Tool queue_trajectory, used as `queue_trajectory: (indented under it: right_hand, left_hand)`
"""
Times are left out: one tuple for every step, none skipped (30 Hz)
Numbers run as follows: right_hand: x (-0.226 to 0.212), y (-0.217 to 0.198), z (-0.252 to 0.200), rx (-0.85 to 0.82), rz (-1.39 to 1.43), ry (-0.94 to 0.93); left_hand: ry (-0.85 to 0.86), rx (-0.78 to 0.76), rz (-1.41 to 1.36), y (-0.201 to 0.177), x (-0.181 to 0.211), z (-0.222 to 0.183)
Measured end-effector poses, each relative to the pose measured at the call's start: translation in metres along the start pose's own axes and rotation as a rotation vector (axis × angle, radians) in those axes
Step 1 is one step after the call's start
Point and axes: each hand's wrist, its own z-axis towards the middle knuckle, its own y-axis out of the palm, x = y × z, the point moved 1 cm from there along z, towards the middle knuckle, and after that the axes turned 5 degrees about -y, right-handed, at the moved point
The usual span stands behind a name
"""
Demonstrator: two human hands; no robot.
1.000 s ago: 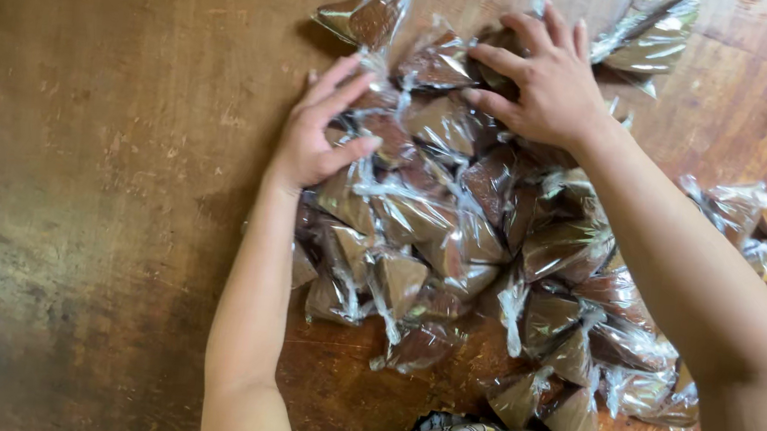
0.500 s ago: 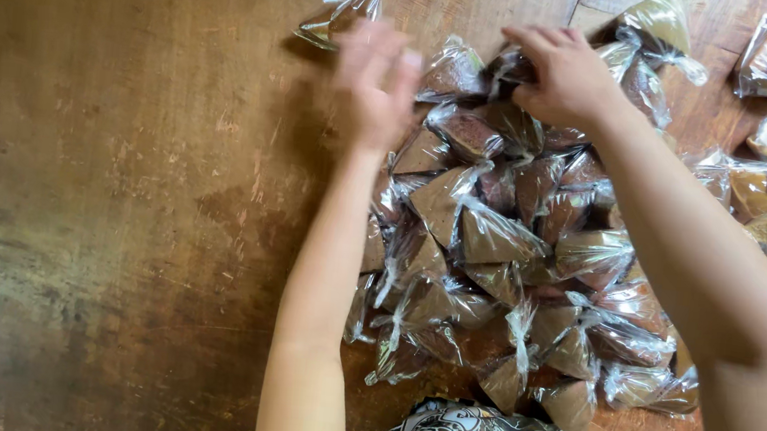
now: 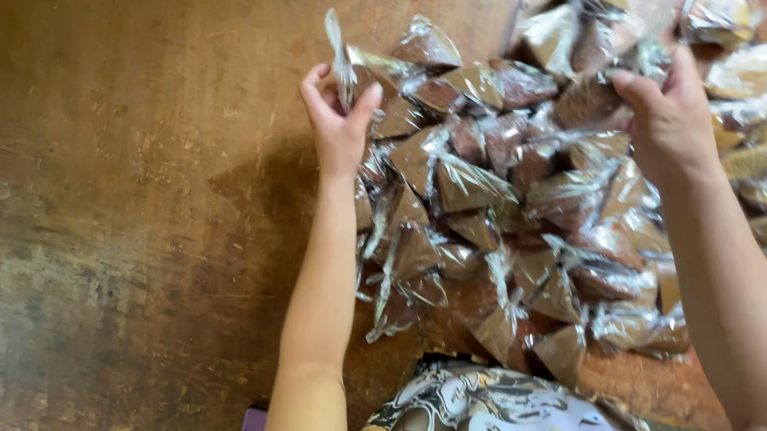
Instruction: The person organizes numerous individually wrapped triangle and rectangle bread products on a wooden work surface and neatly arranges them into a red plastic storage crate.
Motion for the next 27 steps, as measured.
queue_trajectory:
  right_hand:
    - [-0.005, -0.006, -0.022, -0.044, 0.122, 0.049]
    - [-0.009, -0.012, -0.042, -0.088, 0.244, 0.097]
    - [-0.013, -0.016, -0.065, -0.079, 0.237, 0.1]
    - [-0.014, -0.015, -0.089, -0.115, 0.119, 0.127]
    - [-0.016, -0.009, -0.112, -0.15, 0.005, 0.152]
    - [-0.021, -0.003, -0.134, -0.194, -0.021, 0.197]
    - [-0.027, 0.004, -0.153, -0.24, -0.04, 0.247]
    - [-0.033, 0.01, -0.166, -0.231, -0.037, 0.253]
    - [-0.04, 0.015, -0.178, -0.287, -0.274, 0.125]
    - [-0.043, 0.02, -0.189, -0.339, -0.513, -0.003]
    - [-0.044, 0.022, -0.198, -0.324, -0.511, 0.003]
    - [-0.041, 0.023, -0.205, -0.287, -0.485, 0.073]
    - [-0.037, 0.021, -0.213, -0.252, -0.458, 0.142]
    - [-0.032, 0.02, -0.225, -0.24, -0.456, 0.148]
    - [-0.028, 0.017, -0.236, -0.128, -0.421, -0.015]
    - [-0.024, 0.014, -0.247, -0.017, -0.385, -0.178]
    - [-0.019, 0.012, -0.255, 0.002, -0.386, -0.18]
    - [-0.015, 0.009, -0.263, 0.048, -0.19, -0.215]
    - [-0.011, 0.006, -0.271, 0.099, 0.01, -0.255]
    - [-0.007, 0.004, -0.282, 0.124, 0.011, -0.264]
    - [-0.003, 0.003, -0.295, 0.122, 0.419, -0.073]
    - [-0.001, -0.004, -0.308, 0.108, 0.829, 0.113]
    - [0.001, -0.018, -0.32, 0.134, 0.831, 0.098]
    - [0.006, -0.031, -0.33, 0.172, 0.811, 0.129]
    - [0.01, -0.046, -0.34, 0.204, 0.792, 0.163]
    - [0.014, -0.063, -0.35, 0.221, 0.795, 0.151]
    - [0.016, -0.081, -0.361, 0.191, 0.745, 0.136]
  left_hand:
    - [-0.002, -0.012, -0.003, 0.015, 0.012, -0.029]
    - [-0.019, -0.09, -0.086, 0.029, 0.022, -0.059]
    - [-0.043, -0.161, -0.172, 0.044, 0.029, -0.089]
    - [-0.052, -0.166, -0.178, 0.057, 0.032, -0.113]
    - [-0.075, -0.199, -0.145, 0.068, 0.032, -0.133]
    - [-0.097, -0.234, -0.112, 0.079, 0.03, -0.151]
    - [-0.106, -0.239, -0.11, 0.089, 0.025, -0.17]
    - [-0.158, -0.245, -0.13, 0.099, 0.019, -0.188]
    - [-0.207, -0.262, -0.151, 0.108, 0.011, -0.203]
    - [-0.213, -0.278, -0.15, 0.115, 0.004, -0.218]
    - [-0.19, -0.268, -0.123, 0.121, -0.003, -0.233]
    - [-0.165, -0.259, -0.097, 0.126, -0.008, -0.245]
    - [-0.173, -0.27, -0.095, 0.13, -0.014, -0.256]
    - [-0.193, -0.277, -0.141, 0.135, -0.019, -0.265]
    - [-0.206, -0.287, -0.189, 0.142, -0.023, -0.272]
    - [-0.207, -0.301, -0.191, 0.149, -0.027, -0.283]
    - [-0.26, -0.318, -0.25, 0.155, -0.03, -0.296]
    - [-0.313, -0.335, -0.309, 0.163, -0.034, -0.31]
    - [-0.318, -0.36, -0.303, 0.172, -0.038, -0.322]
    - [-0.258, -0.312, -0.25, 0.183, -0.042, -0.333]
    - [-0.2, -0.271, -0.202, 0.195, -0.044, -0.344]
    - [-0.206, -0.303, -0.201, 0.204, -0.042, -0.354]
    - [0.002, -0.315, 0.008, 0.209, -0.036, -0.364]
    - [0.216, -0.32, 0.214, 0.217, -0.03, -0.374]
    - [0.215, -0.341, 0.211, 0.227, -0.024, -0.384]
    - [0.224, -0.383, 0.117, 0.239, -0.018, -0.395]
    - [0.235, -0.416, 0.023, 0.252, -0.013, -0.405]
